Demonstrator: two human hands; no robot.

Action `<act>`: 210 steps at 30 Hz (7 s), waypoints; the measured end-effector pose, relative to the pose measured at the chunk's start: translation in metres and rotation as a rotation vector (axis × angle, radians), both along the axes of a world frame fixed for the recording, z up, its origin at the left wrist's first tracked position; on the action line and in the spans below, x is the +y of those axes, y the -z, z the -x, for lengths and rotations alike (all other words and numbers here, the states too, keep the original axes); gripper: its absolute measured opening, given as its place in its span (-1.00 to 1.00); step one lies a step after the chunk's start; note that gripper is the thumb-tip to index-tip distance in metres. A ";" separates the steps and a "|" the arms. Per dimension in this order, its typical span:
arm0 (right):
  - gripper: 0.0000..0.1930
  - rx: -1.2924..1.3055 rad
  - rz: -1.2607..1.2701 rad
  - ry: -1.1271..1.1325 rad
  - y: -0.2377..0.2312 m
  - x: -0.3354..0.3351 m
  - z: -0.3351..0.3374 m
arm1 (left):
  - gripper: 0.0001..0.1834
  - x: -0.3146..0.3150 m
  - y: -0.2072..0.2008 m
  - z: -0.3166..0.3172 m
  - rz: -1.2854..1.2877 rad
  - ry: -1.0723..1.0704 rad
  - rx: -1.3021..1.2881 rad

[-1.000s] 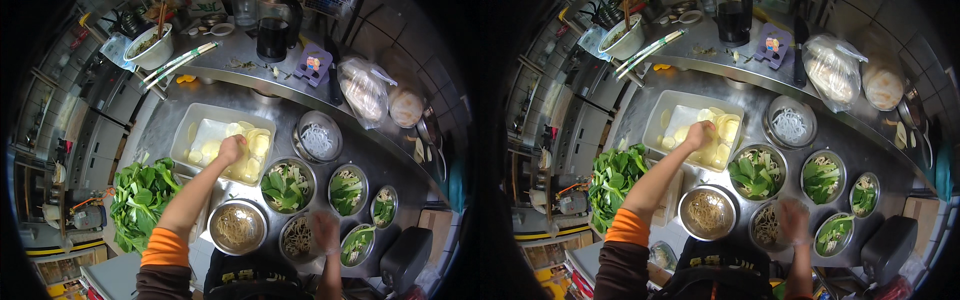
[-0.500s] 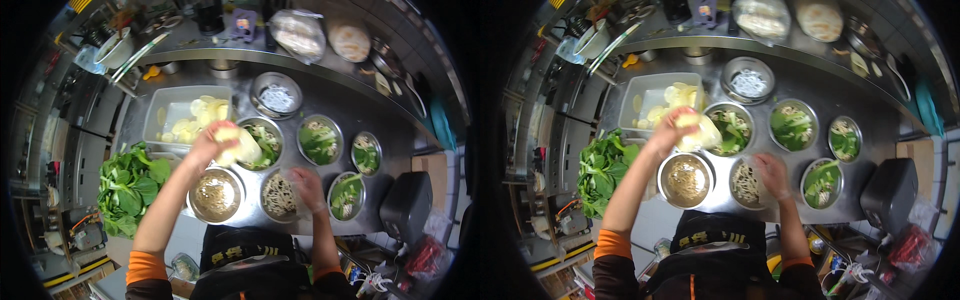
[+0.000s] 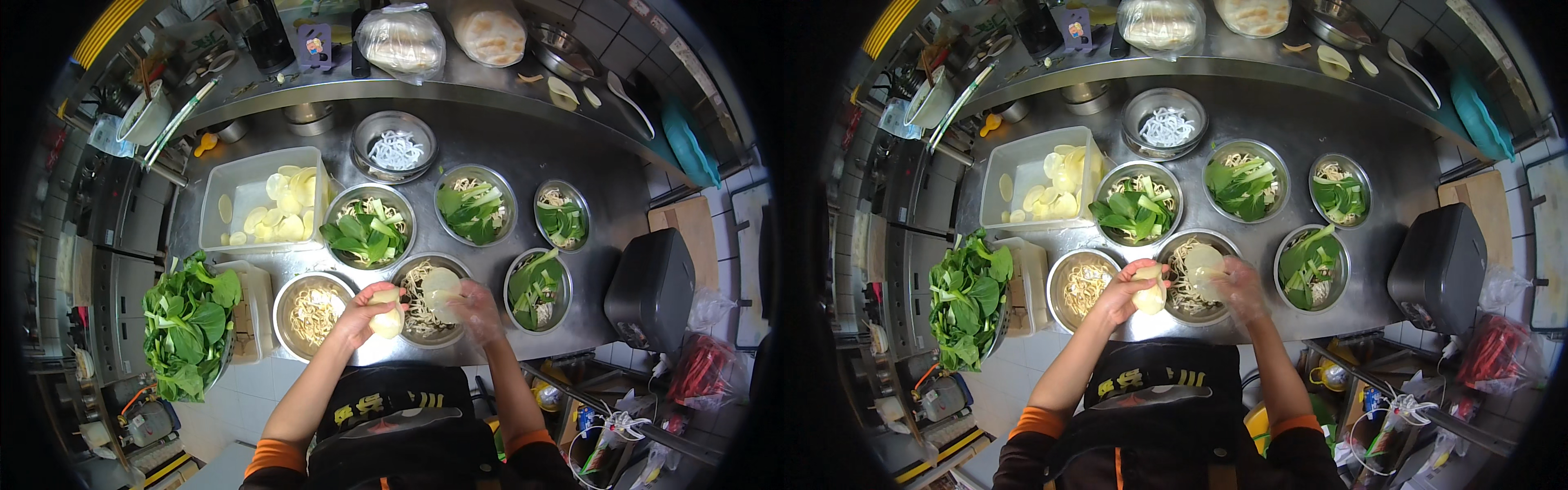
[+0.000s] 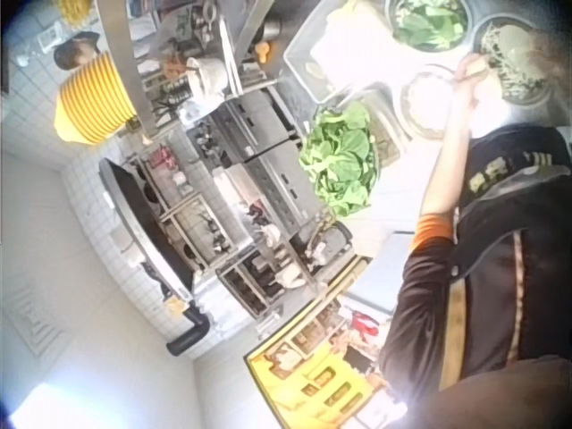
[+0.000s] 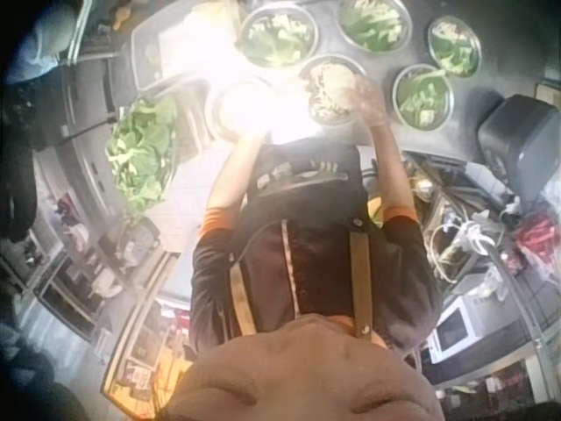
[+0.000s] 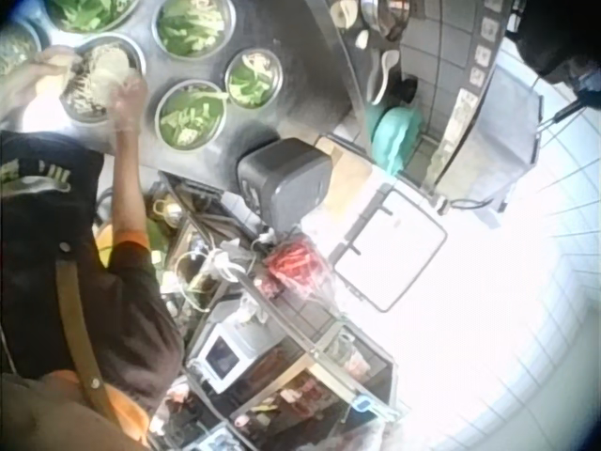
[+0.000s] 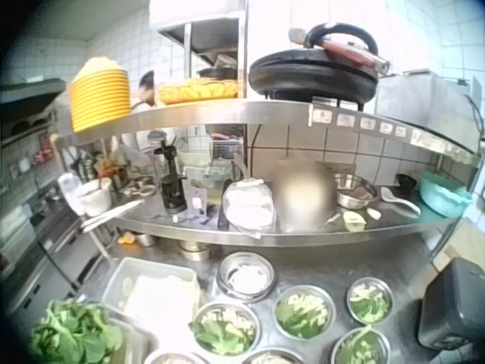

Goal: The person assembles multiple noodle bowls by layering sliced potatoes, green leafy vegetables, and shredded ingredients into metal bowls. They move between the prep counter and a storage shelf, placing completed bowls on the shelf and retrieving more bowls to continue assembly.

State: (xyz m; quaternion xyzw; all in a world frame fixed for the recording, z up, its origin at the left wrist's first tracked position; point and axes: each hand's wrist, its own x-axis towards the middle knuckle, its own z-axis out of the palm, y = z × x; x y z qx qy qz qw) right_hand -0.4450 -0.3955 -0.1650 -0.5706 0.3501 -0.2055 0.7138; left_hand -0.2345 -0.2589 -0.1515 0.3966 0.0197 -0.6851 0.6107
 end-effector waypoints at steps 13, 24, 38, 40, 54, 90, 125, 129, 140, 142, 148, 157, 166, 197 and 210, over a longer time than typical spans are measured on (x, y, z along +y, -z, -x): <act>-0.71 0.361 0.495 -0.209 -0.050 0.000 0.003 | -0.48 -0.018 -0.008 0.027 0.139 -0.031 0.024; -0.84 0.163 -0.107 -0.157 0.006 0.011 -0.006 | -0.41 0.001 -0.003 0.018 -0.179 0.312 -0.536; -0.91 0.059 -0.032 0.287 0.003 0.023 -0.024 | -0.78 -0.009 0.011 0.040 -0.234 0.047 -0.458; -0.88 -0.027 -0.081 0.251 0.016 0.010 -0.025 | -0.76 -0.006 0.013 0.040 -0.228 0.090 -0.491; -0.81 0.507 0.654 0.001 -0.019 -0.025 0.033 | -0.83 -0.003 -0.061 -0.039 -0.064 -0.026 -1.356; -0.72 0.000 0.348 -0.226 -0.109 -0.011 -0.127 | -0.67 -0.028 -0.104 -0.170 -0.013 -0.287 -0.706; -0.58 0.006 -0.139 -0.300 -0.041 -0.002 -0.036 | -0.60 0.014 -0.033 0.026 -0.066 0.130 -0.336; -0.39 0.189 0.422 -0.302 -0.024 -0.038 -0.092 | -0.62 0.052 -0.031 0.005 -0.156 -0.080 -0.361; -0.35 0.793 1.083 -0.398 -0.006 -0.039 -0.206 | -0.66 0.115 -0.050 -0.044 -0.226 -0.300 -0.376; -0.42 0.479 0.475 -0.345 -0.012 -0.064 -0.196 | -0.66 0.117 -0.049 -0.054 -0.169 -0.302 -0.360; -0.46 0.045 -0.230 -0.267 -0.032 -0.091 -0.165 | -0.65 0.114 -0.048 -0.087 -0.132 -0.210 -0.302; -0.58 0.302 -0.006 -0.311 -0.086 -0.042 -0.071 | -0.67 0.105 -0.050 -0.093 -0.073 -0.232 -0.299; -0.63 0.324 0.113 -0.230 -0.060 -0.045 -0.017 | -0.67 0.095 -0.049 -0.064 -0.113 -0.289 -0.322; -0.84 0.273 0.773 -0.216 -0.017 -0.035 0.013 | -0.65 0.095 -0.060 -0.006 -0.161 -0.417 -0.401; -0.62 0.236 0.924 -0.496 -0.014 0.010 -0.004 | -0.63 0.099 -0.061 -0.025 -0.182 -0.434 -0.396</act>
